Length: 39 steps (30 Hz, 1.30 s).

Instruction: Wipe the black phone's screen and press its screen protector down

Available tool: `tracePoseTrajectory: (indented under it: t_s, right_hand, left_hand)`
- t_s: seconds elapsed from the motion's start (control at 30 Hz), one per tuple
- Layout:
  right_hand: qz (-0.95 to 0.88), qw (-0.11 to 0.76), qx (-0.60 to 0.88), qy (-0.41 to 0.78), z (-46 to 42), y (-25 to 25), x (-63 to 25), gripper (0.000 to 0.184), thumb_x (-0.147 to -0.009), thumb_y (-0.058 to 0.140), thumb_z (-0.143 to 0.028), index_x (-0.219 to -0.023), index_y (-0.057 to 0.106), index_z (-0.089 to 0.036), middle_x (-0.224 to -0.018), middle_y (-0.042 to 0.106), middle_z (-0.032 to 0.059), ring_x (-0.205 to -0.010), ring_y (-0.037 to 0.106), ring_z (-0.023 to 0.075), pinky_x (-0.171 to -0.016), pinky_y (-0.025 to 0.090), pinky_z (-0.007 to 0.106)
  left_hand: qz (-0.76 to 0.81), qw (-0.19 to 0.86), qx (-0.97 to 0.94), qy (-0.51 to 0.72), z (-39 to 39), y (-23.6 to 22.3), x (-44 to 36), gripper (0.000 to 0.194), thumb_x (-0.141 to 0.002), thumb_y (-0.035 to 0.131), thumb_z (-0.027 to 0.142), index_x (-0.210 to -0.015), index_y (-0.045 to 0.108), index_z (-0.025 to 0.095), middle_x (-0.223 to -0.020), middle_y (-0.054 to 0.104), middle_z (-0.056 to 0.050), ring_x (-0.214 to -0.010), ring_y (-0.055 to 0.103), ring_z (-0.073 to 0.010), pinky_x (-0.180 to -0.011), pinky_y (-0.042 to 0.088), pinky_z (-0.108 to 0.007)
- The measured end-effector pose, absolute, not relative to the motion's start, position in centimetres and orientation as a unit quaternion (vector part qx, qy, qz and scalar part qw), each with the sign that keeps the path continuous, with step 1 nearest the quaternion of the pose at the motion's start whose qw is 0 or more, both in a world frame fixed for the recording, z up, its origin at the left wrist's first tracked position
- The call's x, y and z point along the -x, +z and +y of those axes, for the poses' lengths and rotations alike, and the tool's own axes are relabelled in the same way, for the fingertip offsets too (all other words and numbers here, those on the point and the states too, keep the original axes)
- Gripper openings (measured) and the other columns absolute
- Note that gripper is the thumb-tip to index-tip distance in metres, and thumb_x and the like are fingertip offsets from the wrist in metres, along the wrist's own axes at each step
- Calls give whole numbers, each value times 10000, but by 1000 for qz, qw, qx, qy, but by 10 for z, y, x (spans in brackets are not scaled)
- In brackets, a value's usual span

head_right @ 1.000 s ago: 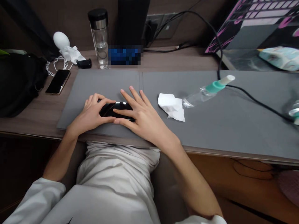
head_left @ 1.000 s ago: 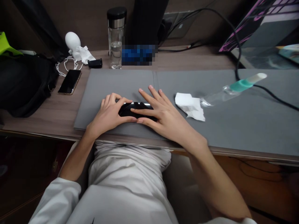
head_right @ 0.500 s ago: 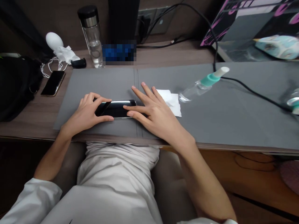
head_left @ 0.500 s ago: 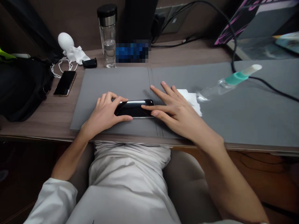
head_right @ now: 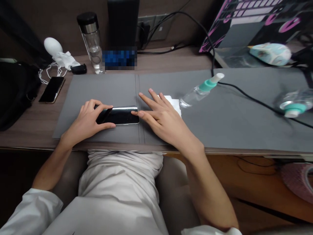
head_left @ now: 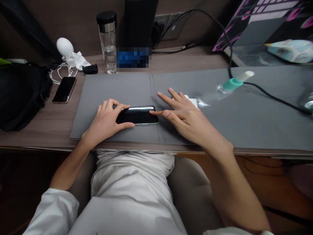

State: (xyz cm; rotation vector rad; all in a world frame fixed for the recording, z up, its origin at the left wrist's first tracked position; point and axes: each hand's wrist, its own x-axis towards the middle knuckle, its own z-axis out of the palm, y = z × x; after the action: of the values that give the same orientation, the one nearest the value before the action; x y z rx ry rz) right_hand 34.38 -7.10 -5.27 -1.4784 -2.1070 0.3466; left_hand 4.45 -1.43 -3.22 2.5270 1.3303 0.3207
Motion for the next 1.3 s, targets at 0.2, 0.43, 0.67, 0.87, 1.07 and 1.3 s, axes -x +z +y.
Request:
tracePoseTrajectory:
  t_s: [0.2, 0.43, 0.67, 0.87, 1.07, 1.3]
  right_hand:
    - [-769, 260, 564, 152, -73, -48, -346, 566, -1174, 347, -568, -1303, 852, -347, -1752, 512, -15, -1720, 305, 352, -1405, 241, 683]
    - [-752, 270, 570, 192, -75, -42, -346, 570, -1164, 357, -621, -1305, 844, -361, -1685, 599, -19, -1675, 415, 319, -1402, 308, 608]
    - [-753, 261, 573, 193, -77, -39, -346, 566, -1168, 364, -620, -1315, 840, -353, -1594, 688, -10, -1588, 550, 319, -1361, 379, 614]
    - [-766, 243, 568, 177, -80, -38, -345, 550, -1175, 359, -589, -1370, 817, -355, -1593, 681, -2, -1588, 550, 315, -1353, 401, 631]
    - [-773, 246, 558, 172, -81, -35, -341, 537, -1171, 403, -583, -1379, 820, -315, -1532, 724, 31, -1541, 603, 335, -1330, 443, 627]
    - [-785, 251, 537, 177, -81, -37, -344, 446, -1167, 490, -507, -1403, 809, -305, -1528, 725, 33, -1501, 641, 335, -1341, 436, 600]
  left_hand:
    - [454, 124, -875, 113, -14, -34, -44, 666, -958, 821, 638, -1495, 661, 278, -1420, 575, -124, -1321, 539, -348, -1155, 434, -494]
    - [449, 116, -878, 116, -14, -34, -44, 667, -957, 823, 638, -1489, 669, 266, -1418, 588, -130, -1319, 549, -350, -1145, 441, -492]
    - [444, 108, -883, 110, -14, -31, -45, 662, -961, 813, 643, -1492, 667, 274, -1417, 592, -127, -1308, 554, -347, -1149, 439, -487]
    - [439, 107, -885, 111, -14, -33, -45, 681, -968, 801, 650, -1511, 656, 267, -1432, 586, -142, -1323, 544, -356, -1160, 432, -499]
    - [412, 110, -899, 94, -10, -31, -38, 688, -1014, 752, 627, -1583, 607, 267, -1460, 582, -149, -1358, 533, -361, -1224, 397, -534]
    - [373, 118, -917, 79, -3, -26, -25, 682, -1059, 696, 602, -1649, 561, 288, -1495, 575, -146, -1396, 525, -350, -1242, 406, -527]
